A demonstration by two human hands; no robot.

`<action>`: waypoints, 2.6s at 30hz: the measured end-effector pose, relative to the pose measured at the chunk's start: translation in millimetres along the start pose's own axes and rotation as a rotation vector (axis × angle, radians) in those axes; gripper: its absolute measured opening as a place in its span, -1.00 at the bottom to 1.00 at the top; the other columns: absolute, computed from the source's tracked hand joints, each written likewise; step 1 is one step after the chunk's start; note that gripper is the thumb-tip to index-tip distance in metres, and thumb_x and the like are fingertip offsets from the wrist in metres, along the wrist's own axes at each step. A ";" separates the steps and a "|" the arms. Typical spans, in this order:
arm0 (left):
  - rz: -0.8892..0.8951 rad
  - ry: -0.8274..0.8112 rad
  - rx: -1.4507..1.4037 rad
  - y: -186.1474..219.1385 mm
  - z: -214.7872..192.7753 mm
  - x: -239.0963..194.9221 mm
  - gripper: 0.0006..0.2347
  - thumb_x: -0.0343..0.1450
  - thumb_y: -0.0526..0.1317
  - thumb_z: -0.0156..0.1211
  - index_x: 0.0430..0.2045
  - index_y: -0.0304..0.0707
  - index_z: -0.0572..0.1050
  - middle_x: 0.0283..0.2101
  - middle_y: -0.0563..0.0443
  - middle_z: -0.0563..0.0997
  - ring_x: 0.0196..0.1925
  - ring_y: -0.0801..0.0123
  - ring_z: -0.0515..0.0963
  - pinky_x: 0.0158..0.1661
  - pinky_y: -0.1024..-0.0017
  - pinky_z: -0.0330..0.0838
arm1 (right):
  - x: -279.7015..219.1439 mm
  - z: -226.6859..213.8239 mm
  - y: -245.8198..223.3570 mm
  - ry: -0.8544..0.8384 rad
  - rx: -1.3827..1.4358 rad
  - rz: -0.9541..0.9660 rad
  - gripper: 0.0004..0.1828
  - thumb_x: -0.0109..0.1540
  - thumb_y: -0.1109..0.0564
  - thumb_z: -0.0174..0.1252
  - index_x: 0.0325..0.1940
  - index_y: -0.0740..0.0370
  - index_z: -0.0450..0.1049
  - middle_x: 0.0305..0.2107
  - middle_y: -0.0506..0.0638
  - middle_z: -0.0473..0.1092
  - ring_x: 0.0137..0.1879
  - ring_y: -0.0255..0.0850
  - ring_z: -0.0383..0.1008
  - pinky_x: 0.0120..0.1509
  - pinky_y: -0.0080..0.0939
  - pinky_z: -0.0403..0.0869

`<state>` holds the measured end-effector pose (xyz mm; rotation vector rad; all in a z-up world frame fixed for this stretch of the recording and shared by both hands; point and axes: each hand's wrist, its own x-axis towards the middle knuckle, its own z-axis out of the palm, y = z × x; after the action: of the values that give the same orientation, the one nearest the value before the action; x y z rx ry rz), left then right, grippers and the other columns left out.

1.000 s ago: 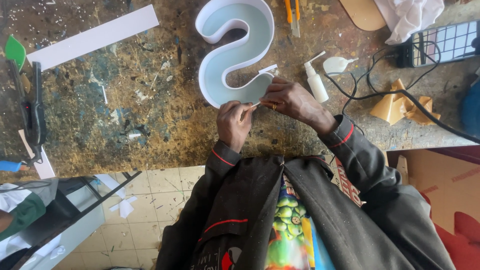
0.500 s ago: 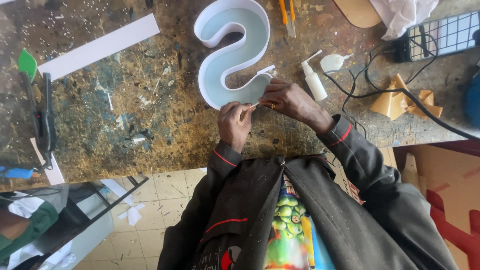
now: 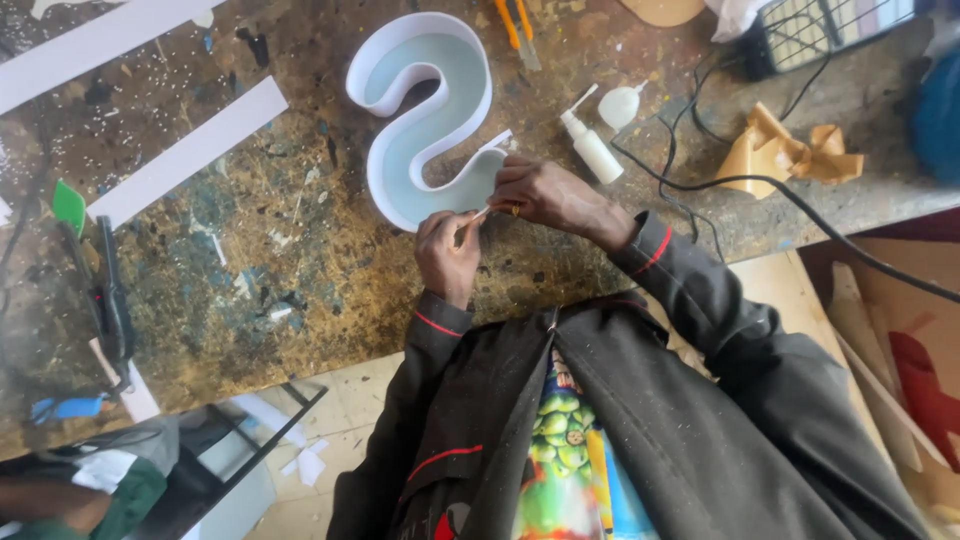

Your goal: Assembling a 3D letter 'S' by gluing side strips to the base and trimming excess material.

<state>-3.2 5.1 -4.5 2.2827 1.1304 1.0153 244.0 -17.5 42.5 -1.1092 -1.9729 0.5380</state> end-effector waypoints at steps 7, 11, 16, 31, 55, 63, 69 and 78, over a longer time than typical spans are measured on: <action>0.004 0.015 0.015 0.5 1.1 -1.3 -0.85 0.43 -0.30 0.66 -0.28 -0.11 0.70 -0.31 0.19 0.64 -0.17 0.21 0.77 -0.06 0.24 0.68 | -8.6 12.7 14.0 0.010 0.036 -0.011 -0.71 0.52 0.04 0.33 -0.26 0.17 0.58 -0.32 0.02 0.48 -0.14 0.09 0.52 -0.10 0.00 0.59; -0.015 0.004 -0.014 -1.3 2.9 -2.3 -0.84 0.43 -0.33 0.64 -0.27 -0.10 0.69 -0.30 0.19 0.62 -0.16 0.19 0.76 -0.05 0.20 0.68 | -11.7 15.8 16.1 0.022 0.008 0.018 -0.73 0.51 0.02 0.35 -0.24 0.14 0.61 -0.28 0.00 0.50 -0.11 0.04 0.52 -0.06 -0.03 0.61; -0.004 -0.016 -0.037 -2.5 -0.2 -3.7 -0.83 0.46 -0.34 0.61 -0.21 -0.07 0.69 -0.25 0.23 0.62 -0.09 0.22 0.76 0.00 0.17 0.67 | -16.2 16.5 15.3 0.027 -0.061 0.032 -0.72 0.51 0.01 0.35 -0.24 0.14 0.60 -0.26 -0.02 0.52 -0.08 0.02 0.55 -0.06 -0.02 0.62; 0.114 0.047 0.072 -0.4 -1.8 -2.5 -0.78 0.43 -0.32 0.69 -0.17 -0.10 0.70 0.16 0.08 0.73 0.32 0.13 0.62 0.32 -0.08 0.62 | -12.5 11.1 -10.2 0.134 -0.192 0.096 -0.84 0.46 -0.02 0.43 -0.16 0.03 0.72 -0.19 -0.12 0.63 -0.07 -0.08 0.65 -0.09 -0.10 0.65; -0.798 -0.177 -0.031 -58.5 -59.5 20.4 -0.68 0.56 -0.05 0.21 0.08 -0.28 0.54 -0.04 -0.35 0.73 0.06 -0.19 0.80 -0.14 -0.17 0.73 | -79.4 -4.1 -53.9 0.553 -0.321 0.522 -0.91 0.41 0.15 0.48 0.00 0.03 0.79 -0.17 -0.01 0.69 -0.04 0.06 0.73 0.01 0.01 0.68; -1.119 -0.046 -1.203 -18.6 -107.3 37.6 -0.57 0.65 0.05 0.15 0.30 -0.25 0.35 0.19 -0.25 0.56 0.11 -0.23 0.76 0.10 -0.14 0.78 | -81.7 -5.5 -30.9 0.667 -0.301 0.779 -0.47 0.35 0.05 0.56 0.33 0.32 0.58 0.14 0.27 0.49 0.30 0.33 0.50 0.41 0.34 0.47; -1.124 -0.031 -1.316 25.4 -119.0 61.3 -0.54 0.65 0.10 0.12 0.31 -0.23 0.41 0.18 -0.26 0.67 -0.06 -0.12 0.84 -0.05 0.04 0.89 | -95.7 1.6 -15.0 0.643 -0.373 0.760 -0.47 0.32 0.14 0.56 0.34 0.30 0.59 0.16 0.24 0.51 0.33 0.32 0.48 0.46 0.30 0.43; -1.090 -0.017 -1.450 2.5 -117.6 46.5 -0.55 0.65 0.12 0.11 0.28 -0.24 0.43 0.15 -0.43 0.72 -0.12 -0.26 0.84 -0.07 0.02 0.90 | -108.1 6.0 0.3 0.598 -0.348 0.792 -0.39 0.29 0.08 0.58 0.39 0.19 0.56 0.16 0.14 0.45 0.34 0.18 0.44 0.47 0.20 0.42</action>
<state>-71.3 44.5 94.5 0.4046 0.8659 0.8079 272.1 -109.1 -7.9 -2.0108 -1.0816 0.1996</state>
